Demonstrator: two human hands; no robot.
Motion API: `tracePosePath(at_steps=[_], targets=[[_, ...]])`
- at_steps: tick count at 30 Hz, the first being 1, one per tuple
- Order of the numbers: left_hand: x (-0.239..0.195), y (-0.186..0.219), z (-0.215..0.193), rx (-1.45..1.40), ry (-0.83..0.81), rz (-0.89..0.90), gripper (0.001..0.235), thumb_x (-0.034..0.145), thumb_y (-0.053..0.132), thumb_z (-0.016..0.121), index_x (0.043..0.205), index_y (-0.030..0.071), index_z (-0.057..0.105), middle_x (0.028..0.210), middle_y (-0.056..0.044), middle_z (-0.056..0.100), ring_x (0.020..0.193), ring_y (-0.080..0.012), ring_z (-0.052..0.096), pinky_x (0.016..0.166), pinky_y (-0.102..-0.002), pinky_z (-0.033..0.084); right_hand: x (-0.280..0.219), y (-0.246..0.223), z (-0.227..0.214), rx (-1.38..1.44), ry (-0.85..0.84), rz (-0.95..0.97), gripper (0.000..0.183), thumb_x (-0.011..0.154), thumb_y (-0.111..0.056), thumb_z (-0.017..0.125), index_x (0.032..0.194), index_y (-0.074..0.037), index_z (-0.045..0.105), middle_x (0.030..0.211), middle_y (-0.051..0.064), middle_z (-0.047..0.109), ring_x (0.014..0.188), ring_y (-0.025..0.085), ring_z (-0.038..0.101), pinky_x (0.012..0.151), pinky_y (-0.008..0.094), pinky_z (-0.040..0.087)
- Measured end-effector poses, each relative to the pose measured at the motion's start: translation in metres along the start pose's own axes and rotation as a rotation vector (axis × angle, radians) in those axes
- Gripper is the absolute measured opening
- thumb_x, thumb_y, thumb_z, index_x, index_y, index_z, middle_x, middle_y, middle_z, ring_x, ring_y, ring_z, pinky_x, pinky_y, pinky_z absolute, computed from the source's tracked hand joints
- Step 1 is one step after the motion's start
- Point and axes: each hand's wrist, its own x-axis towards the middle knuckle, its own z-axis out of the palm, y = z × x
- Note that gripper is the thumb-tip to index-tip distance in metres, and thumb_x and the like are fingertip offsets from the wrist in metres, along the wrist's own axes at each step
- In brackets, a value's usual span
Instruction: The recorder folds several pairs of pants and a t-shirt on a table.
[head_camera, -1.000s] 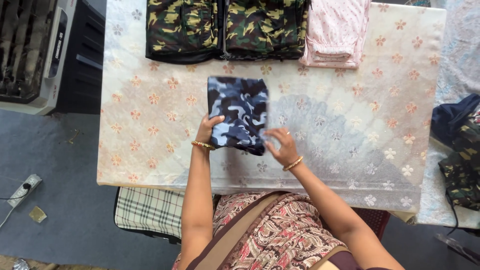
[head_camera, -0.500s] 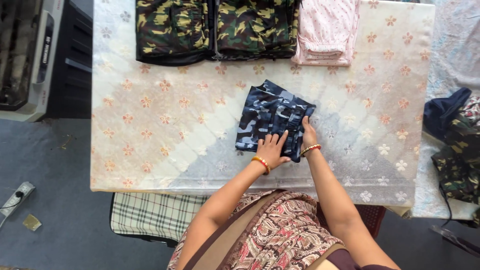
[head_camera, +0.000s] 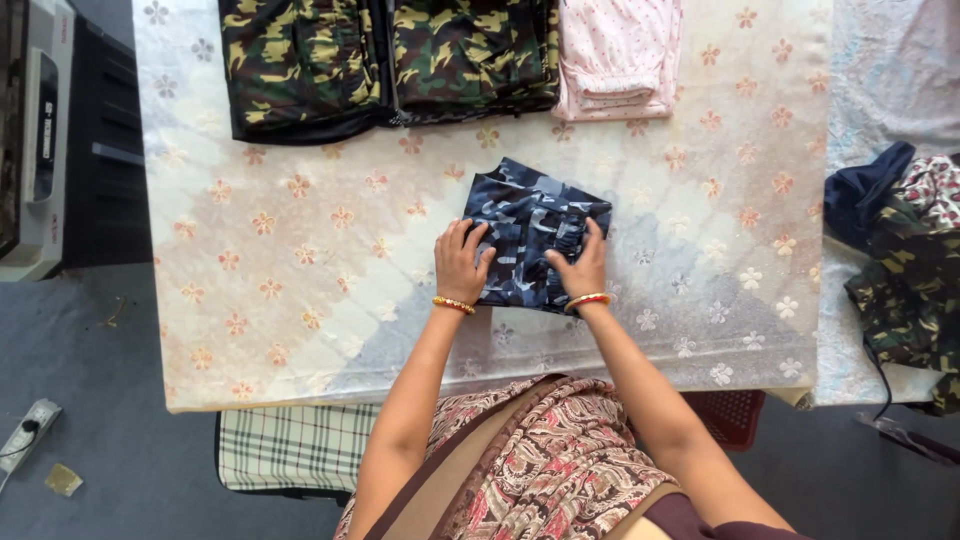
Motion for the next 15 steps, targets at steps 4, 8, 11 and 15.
tracePosePath(at_steps=[4, 8, 11, 15], targets=[[-0.001, 0.009, 0.011, 0.123, -0.073, 0.052, 0.056, 0.096, 0.044, 0.063, 0.146, 0.021, 0.056, 0.157, -0.009, 0.044, 0.149, -0.0338, 0.033, 0.119, -0.058, 0.024, -0.008, 0.009, 0.0, 0.05, -0.012, -0.023, 0.099, 0.073, -0.021, 0.093, 0.154, -0.01, 0.035, 0.134, 0.018, 0.062, 0.12, 0.03, 0.063, 0.103, 0.04, 0.05], [-0.004, 0.019, 0.024, 0.226, -0.207, 0.2, 0.068, 0.095, 0.056, 0.057, 0.155, 0.025, 0.047, 0.167, -0.008, 0.031, 0.156, -0.0326, 0.021, 0.123, -0.06, 0.014, -0.007, 0.001, -0.026, 0.123, 0.054, -0.011, 0.094, 0.073, -0.018, 0.086, 0.154, -0.012, 0.038, 0.143, 0.018, 0.06, 0.125, 0.031, 0.064, 0.106, 0.04, 0.052], [0.001, 0.019, 0.035, 0.291, -0.314, 0.257, 0.073, 0.091, 0.059, 0.057, 0.155, 0.027, 0.045, 0.168, -0.007, 0.028, 0.156, -0.0315, 0.018, 0.123, -0.06, 0.011, 0.003, -0.001, -0.034, -0.112, 0.067, 0.025, 0.096, 0.074, -0.02, 0.086, 0.156, -0.012, 0.037, 0.143, 0.017, 0.056, 0.132, 0.032, 0.054, 0.114, 0.043, 0.041], [0.008, 0.026, 0.042, 0.357, -0.329, 0.302, 0.072, 0.096, 0.063, 0.054, 0.159, 0.029, 0.04, 0.172, -0.004, 0.023, 0.16, -0.0296, 0.013, 0.126, -0.06, 0.009, -0.006, -0.011, -0.024, -0.332, 0.131, -0.278, 0.076, 0.092, -0.039, 0.078, 0.156, -0.017, 0.045, 0.157, 0.009, 0.045, 0.148, 0.028, 0.038, 0.125, 0.049, 0.029]])
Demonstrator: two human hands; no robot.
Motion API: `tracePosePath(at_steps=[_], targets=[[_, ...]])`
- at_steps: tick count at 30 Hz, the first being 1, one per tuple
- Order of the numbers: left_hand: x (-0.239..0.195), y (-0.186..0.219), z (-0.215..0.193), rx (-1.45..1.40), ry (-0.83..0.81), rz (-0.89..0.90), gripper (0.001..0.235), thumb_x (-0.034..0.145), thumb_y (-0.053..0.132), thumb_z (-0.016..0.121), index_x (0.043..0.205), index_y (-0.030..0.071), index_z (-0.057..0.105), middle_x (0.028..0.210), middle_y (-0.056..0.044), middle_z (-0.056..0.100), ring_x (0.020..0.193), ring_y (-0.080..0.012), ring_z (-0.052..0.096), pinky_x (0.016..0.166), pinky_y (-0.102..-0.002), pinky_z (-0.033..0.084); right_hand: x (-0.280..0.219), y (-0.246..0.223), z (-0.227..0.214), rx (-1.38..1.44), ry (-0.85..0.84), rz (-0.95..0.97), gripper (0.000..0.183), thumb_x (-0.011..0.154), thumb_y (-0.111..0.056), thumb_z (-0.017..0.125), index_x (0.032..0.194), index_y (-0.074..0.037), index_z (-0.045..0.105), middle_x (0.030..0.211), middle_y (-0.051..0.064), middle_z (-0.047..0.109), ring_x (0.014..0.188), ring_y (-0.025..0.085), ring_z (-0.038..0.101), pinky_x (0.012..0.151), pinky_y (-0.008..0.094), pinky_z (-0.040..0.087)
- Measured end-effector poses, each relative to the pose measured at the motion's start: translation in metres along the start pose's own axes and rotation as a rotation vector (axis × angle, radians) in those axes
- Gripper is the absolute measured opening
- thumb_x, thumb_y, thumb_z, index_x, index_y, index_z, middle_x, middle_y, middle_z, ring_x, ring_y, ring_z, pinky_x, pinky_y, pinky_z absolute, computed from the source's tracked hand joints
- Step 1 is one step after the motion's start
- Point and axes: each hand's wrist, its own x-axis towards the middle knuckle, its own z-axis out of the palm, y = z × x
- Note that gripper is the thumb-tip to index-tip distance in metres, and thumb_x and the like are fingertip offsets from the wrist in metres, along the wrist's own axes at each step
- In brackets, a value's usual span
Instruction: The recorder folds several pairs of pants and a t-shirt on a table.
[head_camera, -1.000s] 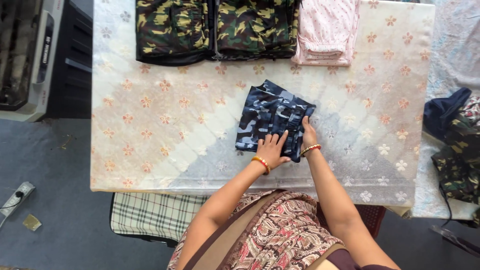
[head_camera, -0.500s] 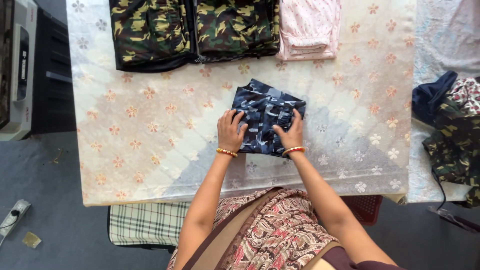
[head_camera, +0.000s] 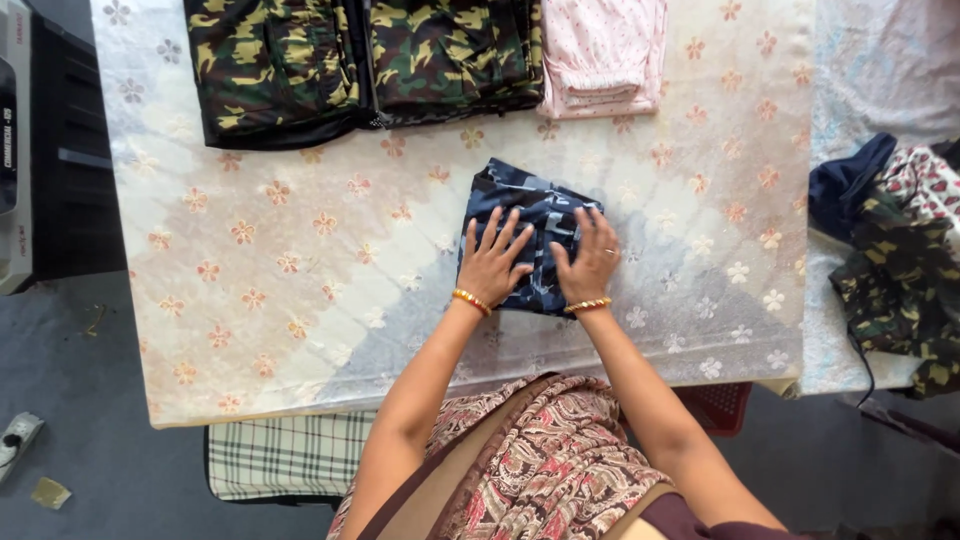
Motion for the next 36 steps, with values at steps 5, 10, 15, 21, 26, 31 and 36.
tracePosePath(at_steps=[5, 10, 15, 21, 26, 31, 36], targets=[[0.023, -0.014, 0.011, 0.049, -0.065, 0.019, 0.075, 0.094, 0.065, 0.052, 0.16, 0.034, 0.035, 0.172, -0.002, 0.016, 0.159, -0.0306, 0.009, 0.123, -0.065, 0.007, 0.001, 0.003, 0.027, -0.353, -0.107, -0.181, 0.067, 0.096, -0.053, 0.063, 0.156, -0.026, 0.047, 0.168, 0.011, 0.028, 0.155, 0.032, 0.023, 0.119, 0.061, 0.02], [0.02, -0.014, 0.008, 0.047, -0.121, 0.005, 0.074, 0.093, 0.064, 0.052, 0.16, 0.037, 0.033, 0.172, 0.0, 0.014, 0.158, -0.0302, 0.007, 0.12, -0.069, 0.006, -0.007, 0.01, 0.037, -0.338, -0.135, -0.179, 0.067, 0.099, -0.054, 0.058, 0.159, -0.027, 0.043, 0.172, 0.01, 0.021, 0.159, 0.033, 0.015, 0.124, 0.061, 0.016], [0.022, -0.017, 0.014, -0.042, -0.045, -0.023, 0.07, 0.095, 0.056, 0.058, 0.158, 0.034, 0.038, 0.172, 0.0, 0.019, 0.159, -0.0295, 0.012, 0.122, -0.065, 0.01, -0.007, 0.029, 0.042, -0.379, -0.097, -0.232, 0.065, 0.099, -0.048, 0.06, 0.159, -0.029, 0.044, 0.172, 0.009, 0.024, 0.158, 0.032, 0.018, 0.124, 0.057, 0.018], [0.001, -0.029, 0.044, -0.545, 0.412, -0.538, 0.064, 0.087, 0.029, 0.074, 0.146, 0.019, 0.052, 0.153, -0.011, 0.045, 0.142, -0.0302, 0.044, 0.12, -0.044, 0.038, -0.019, 0.035, 0.024, 0.141, 0.122, 0.141, 0.089, 0.08, -0.033, 0.085, 0.154, -0.008, 0.041, 0.153, 0.021, 0.04, 0.144, 0.037, 0.036, 0.12, 0.051, 0.031], [-0.006, -0.042, 0.045, -0.912, 0.258, -0.813, 0.066, 0.079, 0.028, 0.083, 0.134, 0.006, 0.054, 0.123, -0.017, 0.065, 0.112, -0.0289, 0.063, 0.097, -0.038, 0.05, -0.014, 0.082, 0.048, 0.565, -0.025, 0.526, 0.095, 0.067, -0.025, 0.092, 0.146, -0.005, 0.044, 0.13, 0.017, 0.064, 0.115, 0.025, 0.064, 0.1, 0.037, 0.052], [-0.008, -0.057, 0.046, -1.108, 0.1, -0.751, 0.052, 0.078, 0.027, 0.084, 0.12, 0.003, 0.065, 0.101, -0.01, 0.076, 0.09, -0.0208, 0.072, 0.083, -0.033, 0.057, 0.004, 0.084, 0.037, 0.693, -0.382, 0.596, 0.066, 0.075, -0.024, 0.089, 0.13, 0.005, 0.066, 0.117, 0.014, 0.075, 0.102, 0.022, 0.07, 0.092, 0.035, 0.056], [-0.005, -0.059, 0.017, -1.298, 0.188, -0.549, 0.043, 0.084, 0.021, 0.08, 0.121, 0.004, 0.065, 0.103, -0.005, 0.075, 0.09, -0.0125, 0.068, 0.083, -0.029, 0.055, 0.026, 0.054, 0.022, 0.629, -0.393, 0.202, 0.061, 0.08, -0.016, 0.085, 0.131, 0.001, 0.059, 0.119, 0.012, 0.073, 0.106, 0.018, 0.069, 0.092, 0.031, 0.054]])
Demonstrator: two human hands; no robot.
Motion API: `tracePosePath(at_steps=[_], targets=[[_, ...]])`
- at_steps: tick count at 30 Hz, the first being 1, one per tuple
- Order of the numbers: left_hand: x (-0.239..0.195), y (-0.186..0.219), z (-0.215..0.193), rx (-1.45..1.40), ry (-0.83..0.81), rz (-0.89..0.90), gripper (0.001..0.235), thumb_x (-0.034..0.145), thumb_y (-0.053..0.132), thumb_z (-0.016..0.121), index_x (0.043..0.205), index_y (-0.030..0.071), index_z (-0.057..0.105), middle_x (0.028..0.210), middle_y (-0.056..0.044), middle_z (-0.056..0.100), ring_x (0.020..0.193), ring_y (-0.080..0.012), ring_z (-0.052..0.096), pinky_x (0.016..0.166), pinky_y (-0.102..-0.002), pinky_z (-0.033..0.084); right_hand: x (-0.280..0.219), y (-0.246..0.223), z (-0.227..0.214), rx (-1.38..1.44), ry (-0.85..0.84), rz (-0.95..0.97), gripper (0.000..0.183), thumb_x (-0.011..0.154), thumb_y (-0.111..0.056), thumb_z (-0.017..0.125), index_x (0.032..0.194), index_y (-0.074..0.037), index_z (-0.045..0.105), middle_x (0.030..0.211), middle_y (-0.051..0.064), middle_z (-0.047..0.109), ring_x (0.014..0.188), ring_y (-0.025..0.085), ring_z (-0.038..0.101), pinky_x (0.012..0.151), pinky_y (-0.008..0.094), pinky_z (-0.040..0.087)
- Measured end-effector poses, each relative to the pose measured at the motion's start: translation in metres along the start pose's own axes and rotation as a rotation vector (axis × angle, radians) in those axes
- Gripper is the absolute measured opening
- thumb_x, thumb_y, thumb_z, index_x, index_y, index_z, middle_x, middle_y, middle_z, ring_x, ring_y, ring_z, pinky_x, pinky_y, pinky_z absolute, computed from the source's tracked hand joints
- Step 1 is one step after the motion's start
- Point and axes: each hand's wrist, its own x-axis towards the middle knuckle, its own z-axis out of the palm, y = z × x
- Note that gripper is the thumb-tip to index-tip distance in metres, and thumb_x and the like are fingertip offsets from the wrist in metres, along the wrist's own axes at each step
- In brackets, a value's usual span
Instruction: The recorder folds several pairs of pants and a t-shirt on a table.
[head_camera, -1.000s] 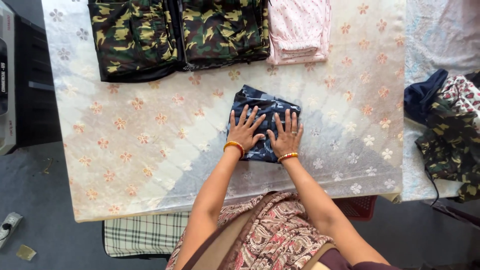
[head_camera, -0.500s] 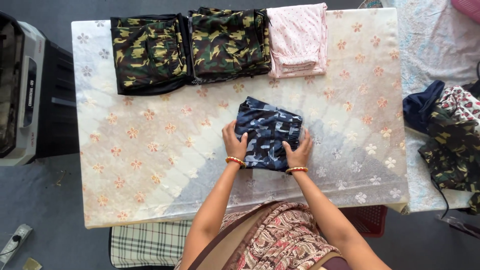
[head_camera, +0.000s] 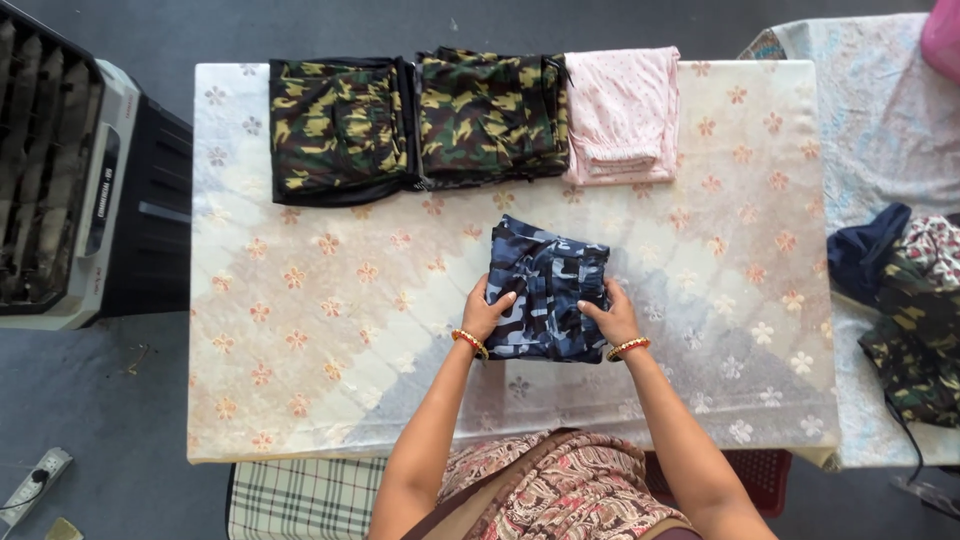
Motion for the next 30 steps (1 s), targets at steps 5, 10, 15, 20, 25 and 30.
tracePosePath(at_steps=[5, 10, 15, 20, 25, 30], targets=[[0.026, 0.059, -0.019, -0.002, 0.07, 0.097, 0.041, 0.087, 0.02, 0.078, 0.122, 0.003, 0.064, 0.103, -0.005, 0.074, 0.09, -0.0126, 0.067, 0.083, -0.029, 0.055, 0.049, -0.061, 0.01, 0.003, 0.053, -0.098, 0.062, 0.082, -0.017, 0.081, 0.137, 0.0, 0.057, 0.117, 0.011, 0.073, 0.104, 0.017, 0.069, 0.09, 0.031, 0.055], [0.1, 0.104, -0.049, 0.095, 0.169, 0.264, 0.046, 0.089, 0.018, 0.076, 0.128, 0.001, 0.06, 0.111, -0.008, 0.071, 0.099, -0.0156, 0.066, 0.09, -0.03, 0.053, 0.125, -0.141, 0.019, -0.073, 0.128, -0.297, 0.059, 0.084, -0.014, 0.08, 0.136, 0.002, 0.059, 0.117, 0.013, 0.073, 0.103, 0.017, 0.069, 0.091, 0.031, 0.054], [0.188, 0.152, -0.075, -0.008, 0.144, 0.449, 0.054, 0.094, 0.017, 0.071, 0.142, 0.001, 0.052, 0.127, -0.01, 0.066, 0.115, -0.0175, 0.062, 0.103, -0.031, 0.048, 0.208, -0.213, 0.028, -0.066, 0.184, -0.436, 0.054, 0.085, -0.011, 0.079, 0.135, 0.002, 0.06, 0.119, 0.016, 0.074, 0.105, 0.019, 0.07, 0.093, 0.031, 0.055], [0.265, 0.143, -0.093, 0.052, 0.229, 0.445, 0.056, 0.095, 0.018, 0.07, 0.145, 0.003, 0.048, 0.13, -0.012, 0.065, 0.116, -0.0226, 0.063, 0.103, -0.034, 0.049, 0.271, -0.228, 0.047, -0.054, 0.272, -0.372, 0.061, 0.084, -0.014, 0.079, 0.14, -0.003, 0.057, 0.118, 0.016, 0.073, 0.106, 0.023, 0.071, 0.094, 0.034, 0.056], [0.282, 0.12, -0.092, 0.358, 0.378, 0.102, 0.063, 0.092, 0.022, 0.072, 0.148, 0.01, 0.046, 0.134, -0.018, 0.062, 0.121, -0.0338, 0.062, 0.104, -0.041, 0.048, 0.317, -0.165, 0.066, -0.325, 0.248, -0.355, 0.075, 0.082, -0.018, 0.082, 0.148, -0.006, 0.048, 0.128, 0.02, 0.065, 0.112, 0.034, 0.065, 0.096, 0.043, 0.05], [0.25, 0.175, -0.076, 0.768, 0.456, 0.18, 0.068, 0.092, 0.026, 0.069, 0.154, 0.019, 0.042, 0.146, -0.013, 0.054, 0.133, -0.0343, 0.055, 0.111, -0.044, 0.044, 0.275, -0.229, 0.075, -0.687, 0.417, -0.428, 0.075, 0.085, -0.026, 0.08, 0.153, -0.016, 0.049, 0.15, 0.011, 0.052, 0.141, 0.031, 0.045, 0.116, 0.049, 0.039]])
